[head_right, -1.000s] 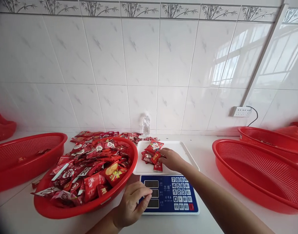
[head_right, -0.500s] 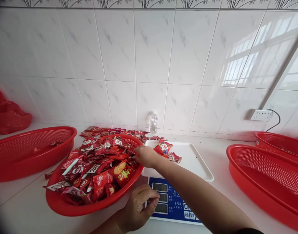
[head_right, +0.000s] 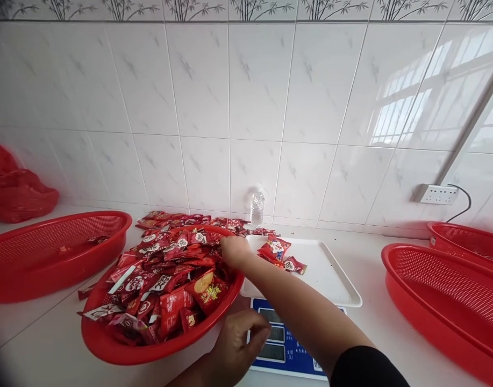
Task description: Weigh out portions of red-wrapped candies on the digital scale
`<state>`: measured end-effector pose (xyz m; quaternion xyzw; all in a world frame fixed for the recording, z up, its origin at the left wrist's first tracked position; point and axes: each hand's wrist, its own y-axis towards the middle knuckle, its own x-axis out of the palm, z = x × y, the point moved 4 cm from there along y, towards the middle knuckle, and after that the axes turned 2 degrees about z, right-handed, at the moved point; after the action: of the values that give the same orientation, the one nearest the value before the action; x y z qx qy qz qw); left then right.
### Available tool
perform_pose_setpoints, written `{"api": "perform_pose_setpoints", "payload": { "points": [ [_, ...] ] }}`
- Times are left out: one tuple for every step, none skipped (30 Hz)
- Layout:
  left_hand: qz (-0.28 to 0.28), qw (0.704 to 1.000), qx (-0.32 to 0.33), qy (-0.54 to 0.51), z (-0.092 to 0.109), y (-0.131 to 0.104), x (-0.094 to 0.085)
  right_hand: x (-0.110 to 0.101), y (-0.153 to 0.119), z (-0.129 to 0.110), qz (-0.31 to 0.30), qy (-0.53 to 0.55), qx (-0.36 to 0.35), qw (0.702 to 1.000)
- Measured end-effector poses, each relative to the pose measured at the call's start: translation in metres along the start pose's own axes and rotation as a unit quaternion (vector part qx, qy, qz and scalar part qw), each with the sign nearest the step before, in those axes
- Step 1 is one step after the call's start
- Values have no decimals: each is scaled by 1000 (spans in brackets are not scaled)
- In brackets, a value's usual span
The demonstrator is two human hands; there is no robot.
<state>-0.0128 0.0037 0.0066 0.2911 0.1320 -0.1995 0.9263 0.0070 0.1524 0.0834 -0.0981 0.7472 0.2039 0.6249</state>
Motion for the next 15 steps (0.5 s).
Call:
{"api": "perform_pose_setpoints", "payload": {
  "points": [
    [8,999,-31,-40,-1,2,-1,-9,-8,6,14,17,3,1000],
    [15,994,-60,-85,-2,3,-2,-18,-17,13,27,38,3,999],
    [22,987,-87,-133,-3,4,-2,-27,-28,20,37,60,-1,998],
    [26,977,-110,-181,-5,5,-2,-36,-41,26,42,79,-7,996],
    [26,964,-130,-229,-6,5,-1,-43,-56,32,42,103,-16,994],
    [25,950,-148,-275,-7,6,1,-48,-72,36,37,132,-24,990],
    [24,935,-161,-315,-8,6,3,-51,-89,39,25,173,-35,984],
    [22,922,-171,-348,-9,6,4,-52,-107,40,4,238,-48,970],
    [21,911,-180,-370,-10,6,6,-51,-124,40,-18,294,-56,954],
    [16,905,-190,-380,-11,6,7,-49,-140,39,-33,330,-61,941],
    [10,903,-200,-380,-12,6,9,-45,-154,39,-36,347,-58,935],
    [-1,904,-209,-373,-13,6,11,-42,-166,39,-30,345,-48,937],
    [-15,906,-219,-363,-14,6,13,-38,-174,41,-17,332,-36,942],
    [-28,907,-227,-353,-14,6,14,-36,-180,46,4,315,-23,949],
    [-39,908,-234,-346,-14,5,16,-34,-182,52,31,296,-10,955]
  ]
}}
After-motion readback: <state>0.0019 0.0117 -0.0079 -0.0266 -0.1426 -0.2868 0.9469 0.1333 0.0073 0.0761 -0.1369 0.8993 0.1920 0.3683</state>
